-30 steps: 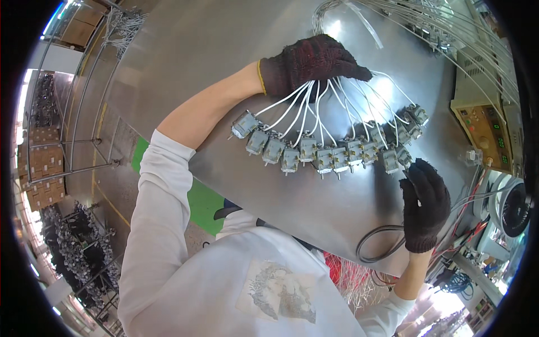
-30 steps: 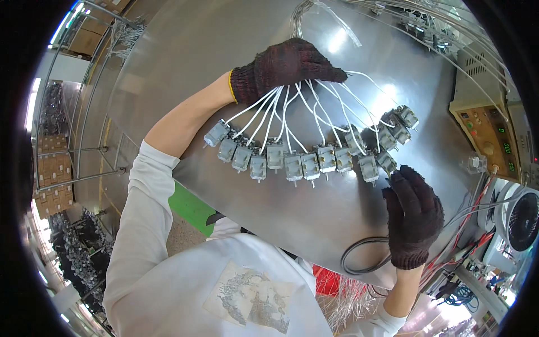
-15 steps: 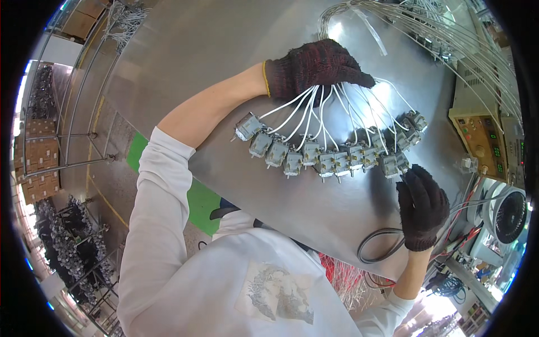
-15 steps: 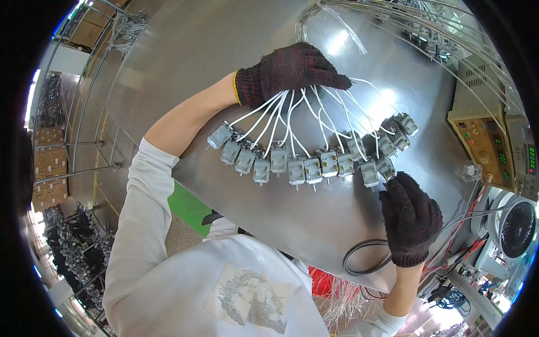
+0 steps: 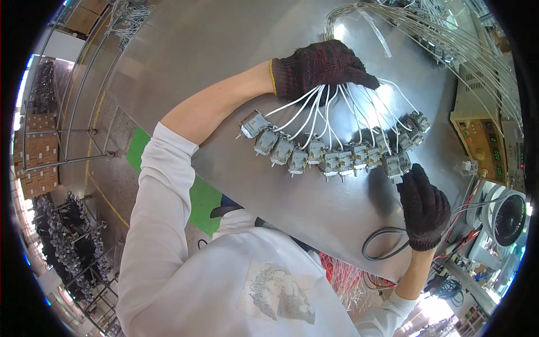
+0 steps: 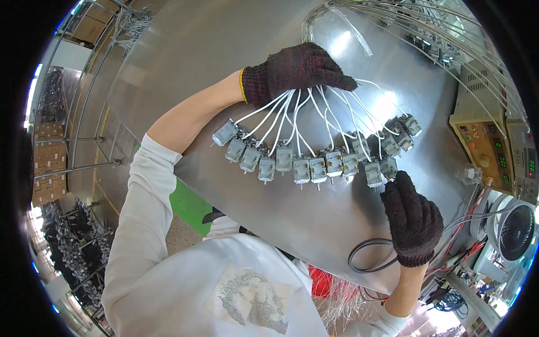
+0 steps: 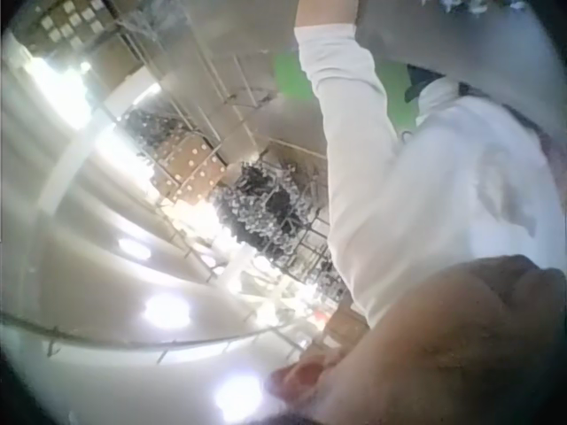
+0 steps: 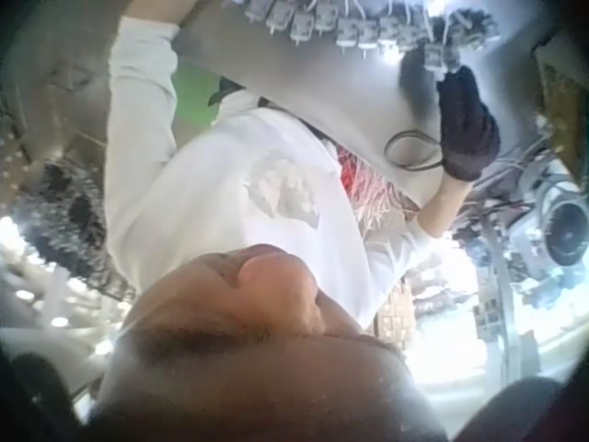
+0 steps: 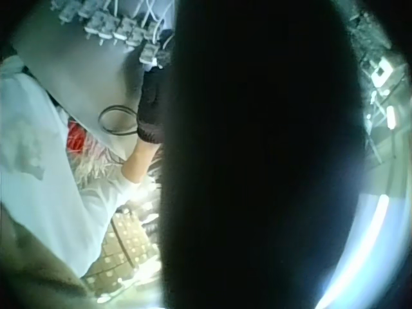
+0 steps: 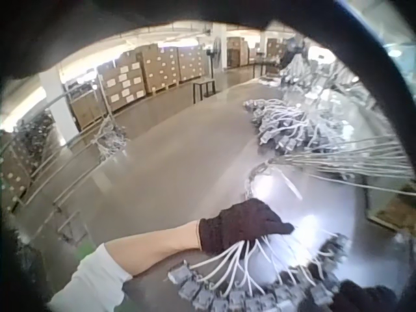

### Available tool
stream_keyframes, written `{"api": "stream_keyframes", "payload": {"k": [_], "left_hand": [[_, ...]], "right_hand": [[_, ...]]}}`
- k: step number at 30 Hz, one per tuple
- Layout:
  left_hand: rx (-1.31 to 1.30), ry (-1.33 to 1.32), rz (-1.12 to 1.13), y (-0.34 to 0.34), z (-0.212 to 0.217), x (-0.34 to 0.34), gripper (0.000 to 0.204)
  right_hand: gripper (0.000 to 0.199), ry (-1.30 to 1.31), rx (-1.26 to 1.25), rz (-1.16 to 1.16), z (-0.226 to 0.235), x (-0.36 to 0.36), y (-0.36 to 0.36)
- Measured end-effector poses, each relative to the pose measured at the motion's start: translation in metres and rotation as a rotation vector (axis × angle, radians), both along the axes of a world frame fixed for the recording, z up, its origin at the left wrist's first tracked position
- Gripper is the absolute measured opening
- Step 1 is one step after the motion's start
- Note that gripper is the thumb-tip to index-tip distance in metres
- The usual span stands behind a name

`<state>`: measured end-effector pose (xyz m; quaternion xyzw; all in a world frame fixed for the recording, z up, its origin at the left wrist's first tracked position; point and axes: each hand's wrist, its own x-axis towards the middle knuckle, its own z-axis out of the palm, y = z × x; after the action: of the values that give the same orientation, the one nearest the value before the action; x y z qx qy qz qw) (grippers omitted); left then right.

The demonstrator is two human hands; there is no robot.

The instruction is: Arranging bundles of wires and electronic components on a workbench.

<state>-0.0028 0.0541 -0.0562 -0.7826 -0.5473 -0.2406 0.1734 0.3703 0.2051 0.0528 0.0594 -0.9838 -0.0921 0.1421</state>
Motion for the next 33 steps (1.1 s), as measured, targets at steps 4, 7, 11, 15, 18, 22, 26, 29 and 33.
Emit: {"api": "stream_keyframes", "payload": {"k": [4,7,11,15,18,22,26,29,33], "left_hand": [[0.007,0.016,0.018,-0.001,0.0,0.0,0.058],[-0.003,-0.031,-0.007,0.0,0.001,-0.001,0.058],[0.016,-0.042,-0.013,0.0,0.004,0.0,0.058],[-0.041,-0.05,0.051,-0.002,0.008,0.003,0.058],[-0.034,-0.093,0.017,-0.003,0.011,0.004,0.059],[-0.056,-0.067,0.043,-0.001,0.011,0.005,0.058],[-0.032,-0.092,0.027,-0.002,0.012,0.005,0.056],[-0.038,-0.059,0.058,-0.004,0.011,0.007,0.054],[-0.222,-0.21,0.161,-0.007,0.01,0.011,0.057]], "right_hand": [[0.044,-0.032,-0.014,0.028,0.002,0.0,0.002],[0.042,-0.009,-0.092,-0.024,-0.001,-0.002,0.001],[0.039,0.103,-0.403,-0.234,-0.009,-0.008,-0.001],[0.037,0.033,-0.346,-0.221,-0.008,-0.006,0.0],[0.039,0.02,-0.082,-0.08,-0.006,-0.006,0.005],[0.04,-0.007,-0.023,-0.016,-0.005,-0.004,0.011],[0.042,-0.06,0.041,0.021,-0.003,-0.004,0.015],[0.042,-0.04,0.026,0.059,-0.002,-0.008,0.014],[0.034,-0.049,-0.13,-0.148,0.005,-0.008,0.007]]}}
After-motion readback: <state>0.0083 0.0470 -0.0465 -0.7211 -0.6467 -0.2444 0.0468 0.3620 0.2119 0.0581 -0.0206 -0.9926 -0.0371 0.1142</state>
